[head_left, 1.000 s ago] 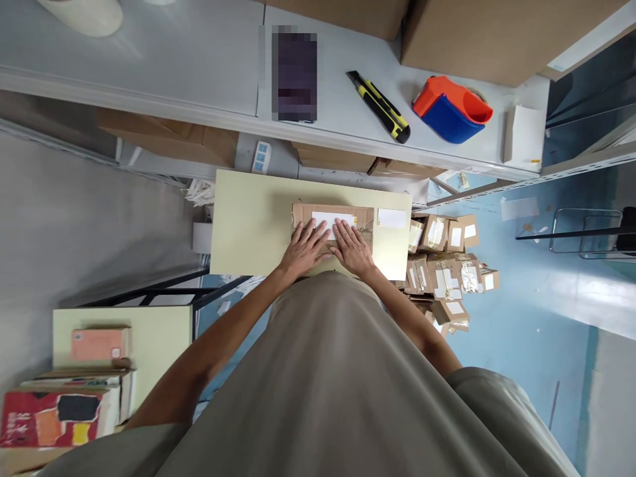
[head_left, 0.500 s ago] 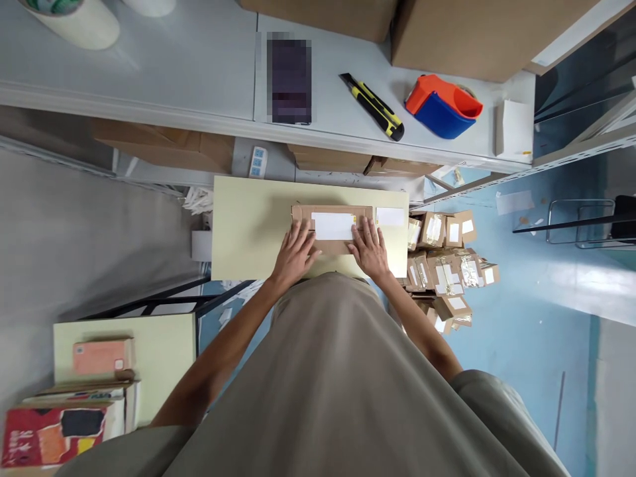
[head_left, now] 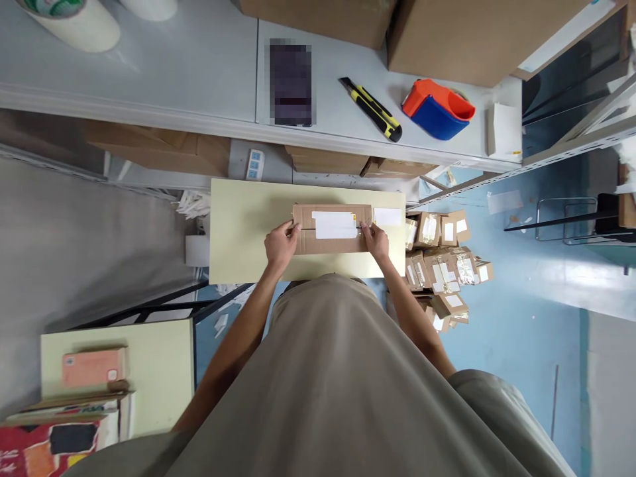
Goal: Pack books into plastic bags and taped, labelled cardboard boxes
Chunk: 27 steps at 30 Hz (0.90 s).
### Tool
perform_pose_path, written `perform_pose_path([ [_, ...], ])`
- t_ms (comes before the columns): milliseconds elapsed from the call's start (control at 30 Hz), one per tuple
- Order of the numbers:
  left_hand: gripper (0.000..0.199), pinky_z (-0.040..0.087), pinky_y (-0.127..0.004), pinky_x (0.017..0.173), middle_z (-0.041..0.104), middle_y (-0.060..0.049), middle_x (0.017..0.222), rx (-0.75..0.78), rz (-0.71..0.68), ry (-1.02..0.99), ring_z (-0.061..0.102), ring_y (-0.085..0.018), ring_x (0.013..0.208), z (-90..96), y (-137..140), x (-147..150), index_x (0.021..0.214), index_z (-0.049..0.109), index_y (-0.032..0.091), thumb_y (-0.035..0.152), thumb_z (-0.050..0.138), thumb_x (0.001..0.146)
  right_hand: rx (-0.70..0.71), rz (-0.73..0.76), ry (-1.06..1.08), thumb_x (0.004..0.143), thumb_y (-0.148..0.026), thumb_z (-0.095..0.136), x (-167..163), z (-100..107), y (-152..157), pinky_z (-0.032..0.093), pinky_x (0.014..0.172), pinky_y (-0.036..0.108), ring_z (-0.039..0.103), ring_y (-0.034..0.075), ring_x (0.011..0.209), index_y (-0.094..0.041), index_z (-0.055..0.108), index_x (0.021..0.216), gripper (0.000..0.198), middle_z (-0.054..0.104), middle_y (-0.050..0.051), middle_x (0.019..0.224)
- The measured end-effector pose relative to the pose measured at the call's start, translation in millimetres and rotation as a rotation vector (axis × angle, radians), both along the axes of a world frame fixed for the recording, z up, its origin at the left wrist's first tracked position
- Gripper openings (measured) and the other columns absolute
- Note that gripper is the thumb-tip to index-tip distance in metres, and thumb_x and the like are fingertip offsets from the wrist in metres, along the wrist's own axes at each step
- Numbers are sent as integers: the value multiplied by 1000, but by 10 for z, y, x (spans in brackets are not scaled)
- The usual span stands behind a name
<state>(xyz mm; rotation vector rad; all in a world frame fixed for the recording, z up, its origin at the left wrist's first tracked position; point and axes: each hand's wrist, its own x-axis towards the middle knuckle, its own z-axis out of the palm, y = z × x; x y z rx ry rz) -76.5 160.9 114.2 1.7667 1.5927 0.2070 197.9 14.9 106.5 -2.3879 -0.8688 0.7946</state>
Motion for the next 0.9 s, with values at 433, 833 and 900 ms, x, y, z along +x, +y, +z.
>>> perform_pose_path([
  [433, 48, 64, -37, 110, 86, -9, 135, -83, -44, -598, 81, -32, 130, -259, -13, -171, 138, 83, 17, 45, 73, 100, 495, -142, 415, 95, -79, 74, -23, 189, -279, 60, 107, 42, 74, 32, 121, -22, 80, 123, 64, 85, 10, 123],
  [833, 59, 66, -52, 118, 75, -18, 156, -230, -14, -637, 77, -34, 140, -837, -605, -429, 152, 72, 16, 28, 79, 95, 480, -264, 489, 79, -72, 89, -373, -344, -804, 58, 120, 51, 74, 35, 135, -26, 80, 131, 70, 84, 13, 134],
  [900, 55, 65, -52, 120, 77, -18, 152, -254, -23, -604, 77, -34, 140, -876, -684, -465, 150, 74, 16, 22, 78, 95, 464, -302, 482, 77, -71, 89, -462, -408, -876, 58, 120, 52, 73, 37, 137, -26, 80, 130, 69, 85, 13, 131],
])
